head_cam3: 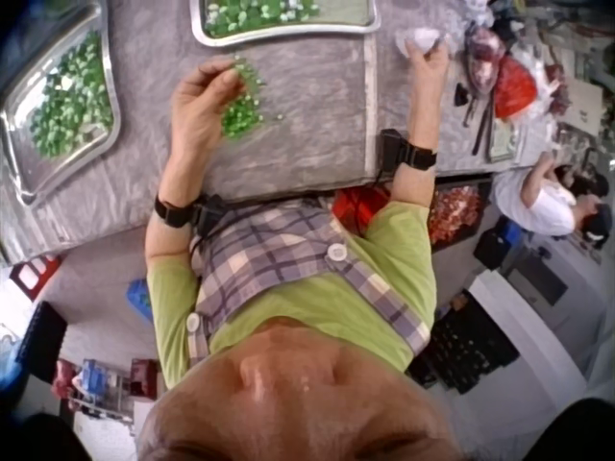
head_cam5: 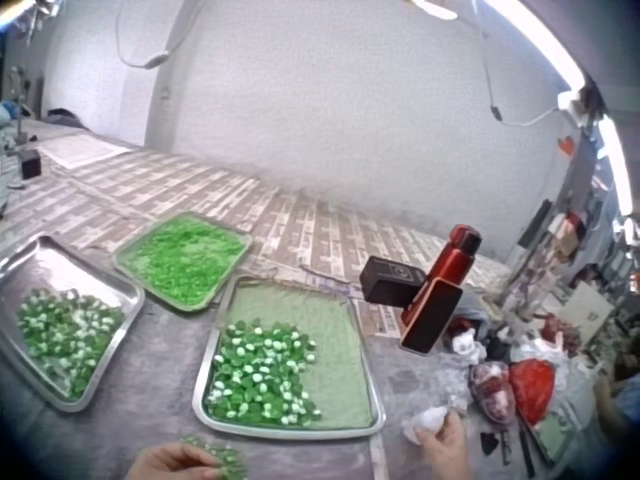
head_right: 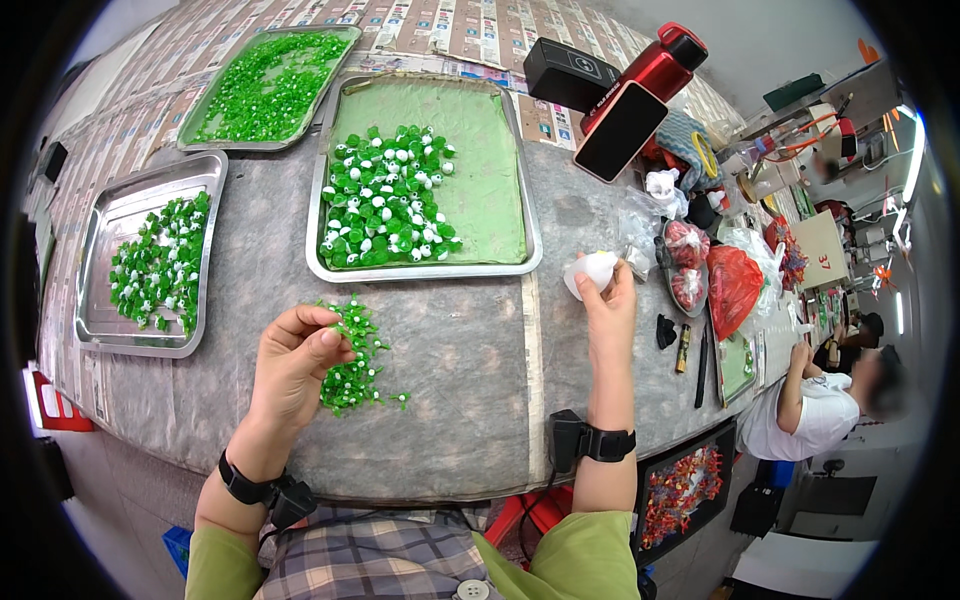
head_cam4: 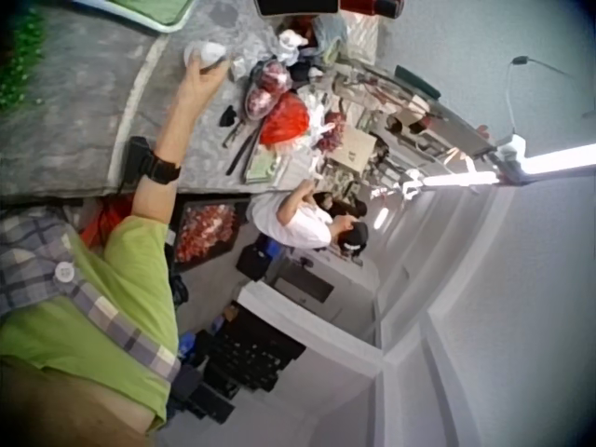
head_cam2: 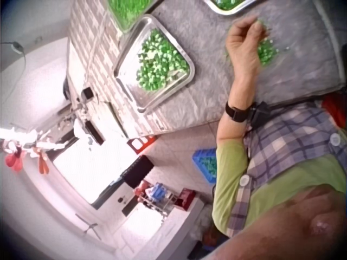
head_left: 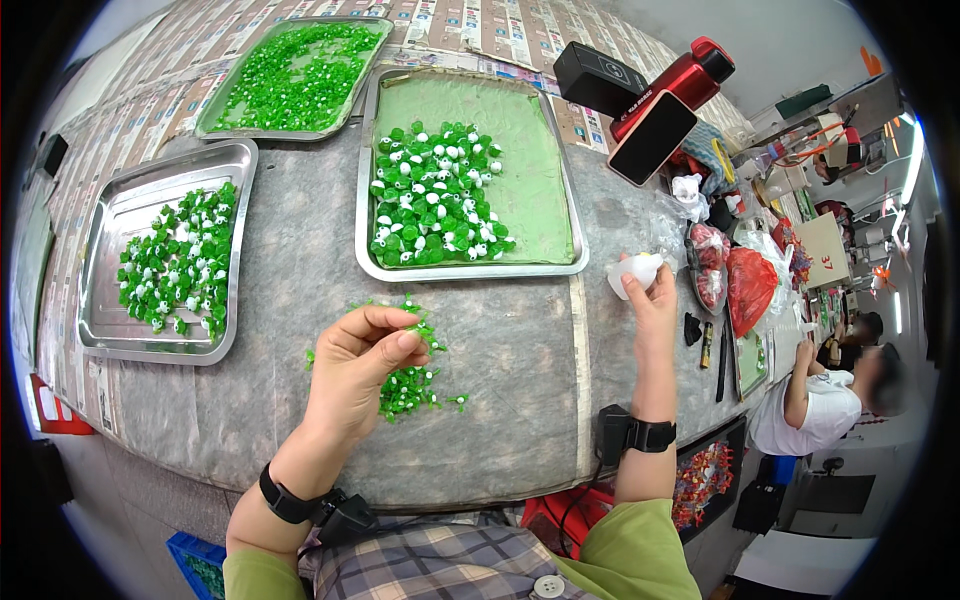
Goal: The person applies glue to green plastic pieces, attaches white plastic pieces to them, and places the assembled items into a metal tray. This process is repeated for several pieces, handling each one individually.
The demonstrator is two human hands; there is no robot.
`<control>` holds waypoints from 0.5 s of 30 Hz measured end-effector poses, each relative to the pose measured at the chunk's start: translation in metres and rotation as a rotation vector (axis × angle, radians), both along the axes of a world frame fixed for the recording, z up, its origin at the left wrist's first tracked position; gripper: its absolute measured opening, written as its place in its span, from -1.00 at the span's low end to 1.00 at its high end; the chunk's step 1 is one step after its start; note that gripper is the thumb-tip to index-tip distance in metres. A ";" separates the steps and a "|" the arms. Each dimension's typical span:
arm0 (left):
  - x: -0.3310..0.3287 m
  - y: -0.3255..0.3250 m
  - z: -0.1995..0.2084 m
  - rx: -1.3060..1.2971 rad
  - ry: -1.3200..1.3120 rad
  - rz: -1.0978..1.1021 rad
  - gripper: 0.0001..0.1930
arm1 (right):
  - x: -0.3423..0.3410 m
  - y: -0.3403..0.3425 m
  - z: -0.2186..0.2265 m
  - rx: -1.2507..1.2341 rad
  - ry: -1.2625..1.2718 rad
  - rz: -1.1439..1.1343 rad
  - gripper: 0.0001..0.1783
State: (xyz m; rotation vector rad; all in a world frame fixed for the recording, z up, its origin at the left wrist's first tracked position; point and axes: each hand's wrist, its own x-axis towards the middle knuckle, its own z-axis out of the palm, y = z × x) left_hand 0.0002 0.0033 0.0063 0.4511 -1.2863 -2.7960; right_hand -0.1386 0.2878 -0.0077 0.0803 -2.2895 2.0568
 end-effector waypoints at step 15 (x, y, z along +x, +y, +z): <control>-0.001 -0.002 0.000 0.007 0.000 -0.004 -0.87 | -0.010 -0.096 0.031 0.705 0.385 0.349 -0.66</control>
